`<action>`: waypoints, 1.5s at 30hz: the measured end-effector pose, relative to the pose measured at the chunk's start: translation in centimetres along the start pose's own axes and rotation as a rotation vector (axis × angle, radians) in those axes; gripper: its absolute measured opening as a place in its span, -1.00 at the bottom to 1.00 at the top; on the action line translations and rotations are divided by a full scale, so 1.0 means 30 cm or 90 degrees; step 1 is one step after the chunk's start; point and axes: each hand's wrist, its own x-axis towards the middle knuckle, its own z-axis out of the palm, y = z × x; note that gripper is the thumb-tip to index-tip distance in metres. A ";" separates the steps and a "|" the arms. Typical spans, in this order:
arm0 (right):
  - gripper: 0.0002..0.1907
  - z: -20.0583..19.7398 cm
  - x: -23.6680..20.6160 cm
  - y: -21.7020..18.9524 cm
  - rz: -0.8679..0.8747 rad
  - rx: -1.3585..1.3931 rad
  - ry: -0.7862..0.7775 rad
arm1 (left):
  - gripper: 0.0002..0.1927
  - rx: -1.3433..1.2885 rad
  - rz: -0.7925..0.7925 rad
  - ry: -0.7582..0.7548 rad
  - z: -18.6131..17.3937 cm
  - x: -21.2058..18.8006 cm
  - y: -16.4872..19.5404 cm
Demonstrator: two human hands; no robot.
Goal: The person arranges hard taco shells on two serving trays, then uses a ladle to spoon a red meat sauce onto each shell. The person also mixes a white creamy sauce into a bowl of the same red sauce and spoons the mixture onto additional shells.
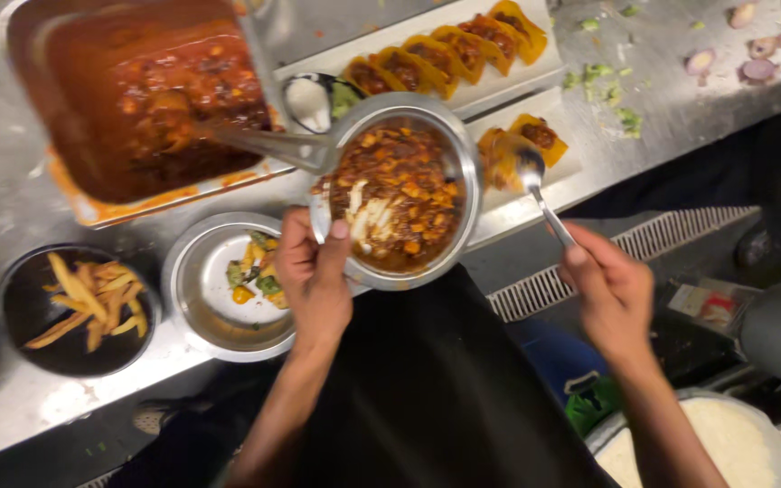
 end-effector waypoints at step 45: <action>-0.61 0.180 -0.075 -0.425 -0.386 -0.815 -0.174 | -0.76 0.068 0.072 -0.017 0.006 -0.022 0.020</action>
